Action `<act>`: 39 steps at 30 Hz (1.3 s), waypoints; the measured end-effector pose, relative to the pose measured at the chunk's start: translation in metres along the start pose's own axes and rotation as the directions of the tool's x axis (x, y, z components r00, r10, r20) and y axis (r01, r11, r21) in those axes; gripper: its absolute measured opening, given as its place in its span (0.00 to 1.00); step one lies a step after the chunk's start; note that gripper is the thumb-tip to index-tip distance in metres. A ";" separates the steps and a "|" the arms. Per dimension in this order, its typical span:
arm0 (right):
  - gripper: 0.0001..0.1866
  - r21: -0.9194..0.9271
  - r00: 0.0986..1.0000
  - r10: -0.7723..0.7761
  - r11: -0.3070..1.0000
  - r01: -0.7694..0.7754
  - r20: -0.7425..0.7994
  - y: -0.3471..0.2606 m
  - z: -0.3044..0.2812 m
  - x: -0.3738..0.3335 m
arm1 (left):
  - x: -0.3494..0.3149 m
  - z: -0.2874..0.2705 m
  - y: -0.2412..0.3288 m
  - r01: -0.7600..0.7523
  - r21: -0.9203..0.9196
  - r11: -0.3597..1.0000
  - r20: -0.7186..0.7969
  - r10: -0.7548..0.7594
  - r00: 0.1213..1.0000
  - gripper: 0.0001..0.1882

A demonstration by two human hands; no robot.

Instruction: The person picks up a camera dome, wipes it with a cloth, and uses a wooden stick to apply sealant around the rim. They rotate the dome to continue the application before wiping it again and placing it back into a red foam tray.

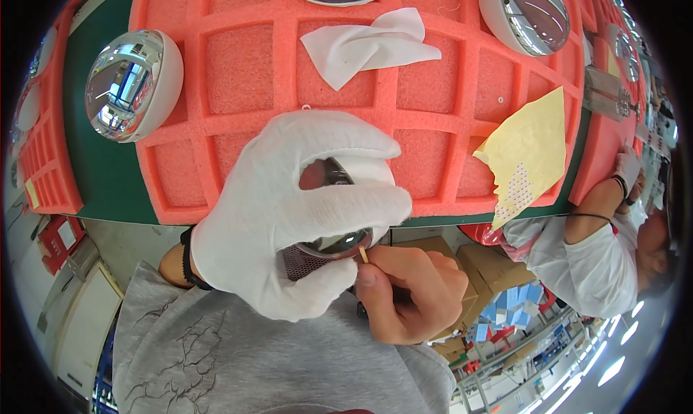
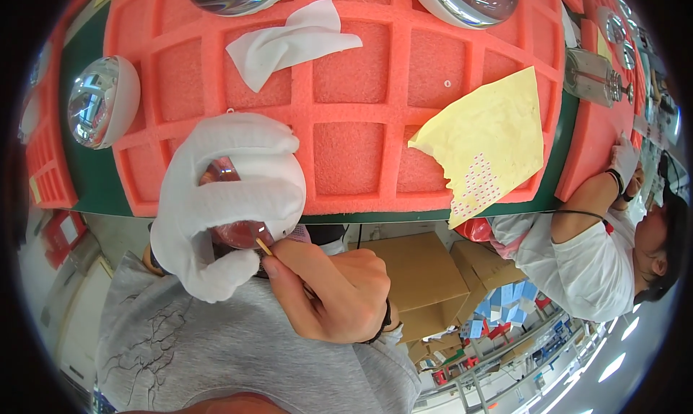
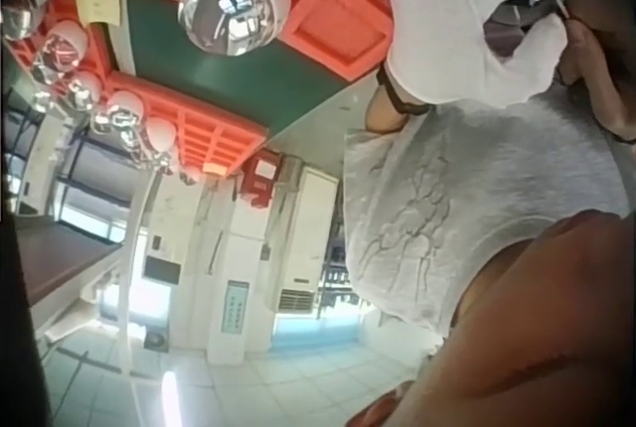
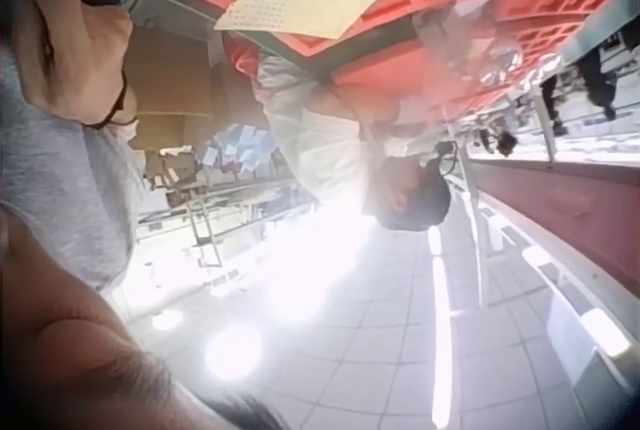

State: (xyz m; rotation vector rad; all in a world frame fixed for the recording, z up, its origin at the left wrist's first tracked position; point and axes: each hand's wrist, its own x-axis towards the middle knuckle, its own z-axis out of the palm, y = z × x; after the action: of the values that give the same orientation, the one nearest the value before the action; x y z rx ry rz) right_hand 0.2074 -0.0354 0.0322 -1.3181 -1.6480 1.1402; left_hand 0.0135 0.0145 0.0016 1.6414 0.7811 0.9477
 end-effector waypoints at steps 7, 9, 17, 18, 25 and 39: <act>0.02 0.008 0.995 0.044 0.999 -0.045 0.090 -0.008 -0.006 0.005 | 0.005 0.001 0.000 -0.054 0.093 0.994 -0.040 0.058 0.998 0.26; 0.02 0.002 0.992 0.062 0.998 -0.063 0.109 -0.009 -0.007 0.005 | 0.006 0.000 -0.001 -0.083 0.142 0.986 -0.036 0.089 0.995 0.25; 0.01 -0.015 0.984 0.076 0.997 -0.075 0.159 -0.015 -0.011 0.012 | 0.009 0.002 -0.003 -0.122 0.137 0.983 -0.044 0.129 0.991 0.26; 0.01 -0.016 0.984 0.076 0.997 -0.074 0.161 -0.016 -0.012 0.013 | 0.009 0.002 -0.002 -0.118 0.127 0.985 -0.043 0.124 0.991 0.26; 0.01 -0.031 0.960 0.115 0.993 -0.111 0.255 -0.015 -0.016 0.015 | 0.007 0.003 -0.002 -0.103 0.112 0.988 -0.029 0.107 0.994 0.25; 0.02 -0.026 0.960 0.161 0.987 -0.160 0.230 -0.021 -0.013 0.021 | 0.007 0.002 -0.007 -0.137 0.168 0.976 -0.040 0.146 0.989 0.24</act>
State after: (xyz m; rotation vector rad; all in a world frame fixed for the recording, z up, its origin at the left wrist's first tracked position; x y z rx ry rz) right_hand 0.2081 -0.0135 0.0563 -1.3867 -1.7344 1.4322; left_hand 0.0187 0.0214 -0.0036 1.8427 0.8037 1.0522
